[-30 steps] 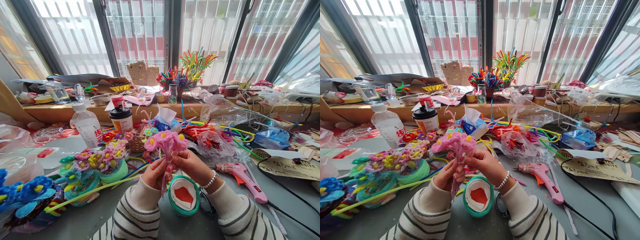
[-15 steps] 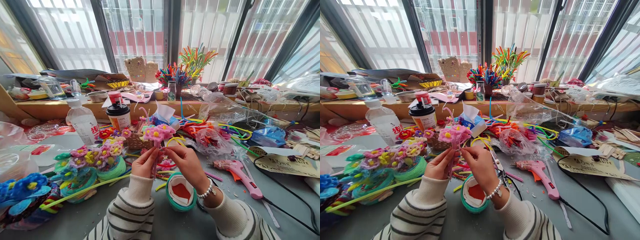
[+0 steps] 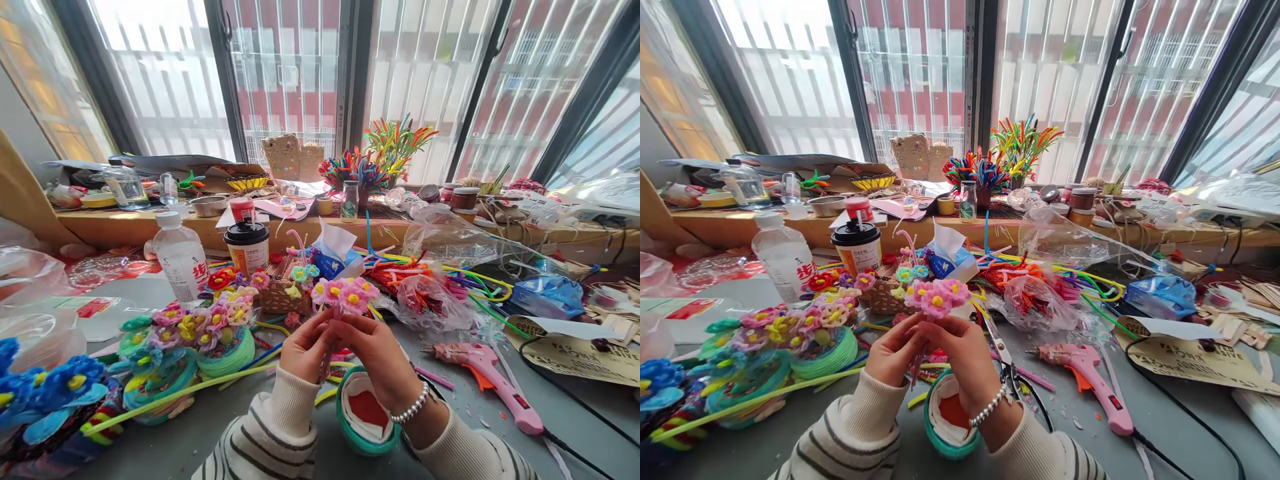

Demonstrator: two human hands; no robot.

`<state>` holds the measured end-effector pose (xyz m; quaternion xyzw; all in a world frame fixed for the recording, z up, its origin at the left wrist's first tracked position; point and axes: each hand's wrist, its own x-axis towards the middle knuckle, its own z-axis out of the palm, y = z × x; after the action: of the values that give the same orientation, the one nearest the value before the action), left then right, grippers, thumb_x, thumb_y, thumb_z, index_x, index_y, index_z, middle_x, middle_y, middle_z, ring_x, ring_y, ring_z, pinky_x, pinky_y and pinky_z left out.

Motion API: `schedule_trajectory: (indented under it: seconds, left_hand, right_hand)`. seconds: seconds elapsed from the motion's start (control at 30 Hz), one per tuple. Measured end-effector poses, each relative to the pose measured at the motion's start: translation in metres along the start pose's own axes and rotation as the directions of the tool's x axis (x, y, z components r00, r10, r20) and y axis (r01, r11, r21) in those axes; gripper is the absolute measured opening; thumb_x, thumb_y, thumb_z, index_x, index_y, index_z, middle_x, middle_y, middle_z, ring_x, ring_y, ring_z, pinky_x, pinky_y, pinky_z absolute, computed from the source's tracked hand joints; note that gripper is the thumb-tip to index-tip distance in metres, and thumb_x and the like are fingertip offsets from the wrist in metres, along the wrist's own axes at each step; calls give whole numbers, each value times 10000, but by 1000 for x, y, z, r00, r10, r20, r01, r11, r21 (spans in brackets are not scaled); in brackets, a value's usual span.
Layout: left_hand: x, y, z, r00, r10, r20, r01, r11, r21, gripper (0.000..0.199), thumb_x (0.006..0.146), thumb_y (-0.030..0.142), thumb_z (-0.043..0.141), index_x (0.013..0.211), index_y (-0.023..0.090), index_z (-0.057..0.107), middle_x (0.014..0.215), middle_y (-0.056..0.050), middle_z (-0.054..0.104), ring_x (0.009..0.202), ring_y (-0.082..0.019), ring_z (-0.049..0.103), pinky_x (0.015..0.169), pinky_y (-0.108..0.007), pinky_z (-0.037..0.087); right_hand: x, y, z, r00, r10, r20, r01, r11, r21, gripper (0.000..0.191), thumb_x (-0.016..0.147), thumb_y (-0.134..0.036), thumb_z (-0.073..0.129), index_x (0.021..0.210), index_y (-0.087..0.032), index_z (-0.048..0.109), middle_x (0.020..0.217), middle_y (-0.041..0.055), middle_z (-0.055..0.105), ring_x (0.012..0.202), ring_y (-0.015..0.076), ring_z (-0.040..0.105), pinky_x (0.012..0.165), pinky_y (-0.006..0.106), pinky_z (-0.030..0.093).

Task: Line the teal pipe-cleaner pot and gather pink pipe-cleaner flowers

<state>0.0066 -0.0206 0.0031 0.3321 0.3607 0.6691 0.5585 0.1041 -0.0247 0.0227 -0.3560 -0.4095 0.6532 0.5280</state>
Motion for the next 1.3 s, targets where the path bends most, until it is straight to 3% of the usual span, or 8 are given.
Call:
schedule_trajectory:
  seconds: [0.17,0.33,0.47,0.6,0.73,0.9,1.1,1.3]
  left_hand:
    - [0,1,0,997,3,78,-3,1000,4,616,459,241,738,971,161,405,490,39,620,424,-104,569,479,-213,477]
    - [3,0,-2,985,-112,131,110,994,19,620,436,284,745,921,143,385,481,24,620,395,-115,565,446,-208,462]
    - [3,-2,-2,982,-122,147,117,992,43,571,438,301,742,863,142,395,459,31,609,386,-93,549,436,-181,440]
    - [2,-7,1,995,-33,99,24,996,84,485,467,297,727,784,170,382,490,37,609,424,-95,561,451,-180,432]
    - [-3,-15,3,989,137,60,-147,966,214,396,527,309,680,730,190,361,528,40,594,494,-114,585,493,-202,447]
    - [-8,-18,1,919,390,56,-357,765,537,292,586,271,612,749,198,382,564,26,580,525,-132,589,510,-221,453]
    - [-8,-13,3,902,430,37,-386,765,515,259,612,241,593,741,206,370,552,27,579,509,-128,590,488,-201,451]
    - [-7,-14,1,903,428,25,-369,747,553,289,597,242,602,775,215,376,628,-2,620,516,-144,596,487,-222,455]
  right_hand:
    - [1,1,2,997,16,-69,-13,999,44,237,530,-265,692,704,-112,645,658,22,625,578,93,518,589,238,404]
    - [1,1,0,996,16,-83,-12,998,58,224,520,-249,695,671,-113,600,598,-10,591,523,75,494,497,208,371]
    - [2,1,1,999,10,-53,-6,997,77,234,529,-242,689,672,-107,562,614,-7,577,527,73,488,478,197,357]
    - [-1,3,4,998,-44,-41,46,998,52,282,543,-216,680,783,-141,552,668,-19,570,591,87,505,538,210,386]
    - [-5,4,9,989,-135,-67,131,990,-52,177,558,-224,666,647,-135,542,594,-28,535,582,92,492,567,228,398]
    - [-5,4,13,975,-186,-120,181,982,-47,198,546,-243,672,673,-150,551,641,-15,563,626,122,521,608,259,421]
    - [-1,9,10,973,-191,-131,188,982,-32,257,600,-300,636,797,-145,577,731,32,605,741,169,557,689,294,435]
    - [-4,8,15,976,-173,-133,174,985,-4,278,543,-277,681,756,-155,552,721,15,593,668,141,556,622,267,442]
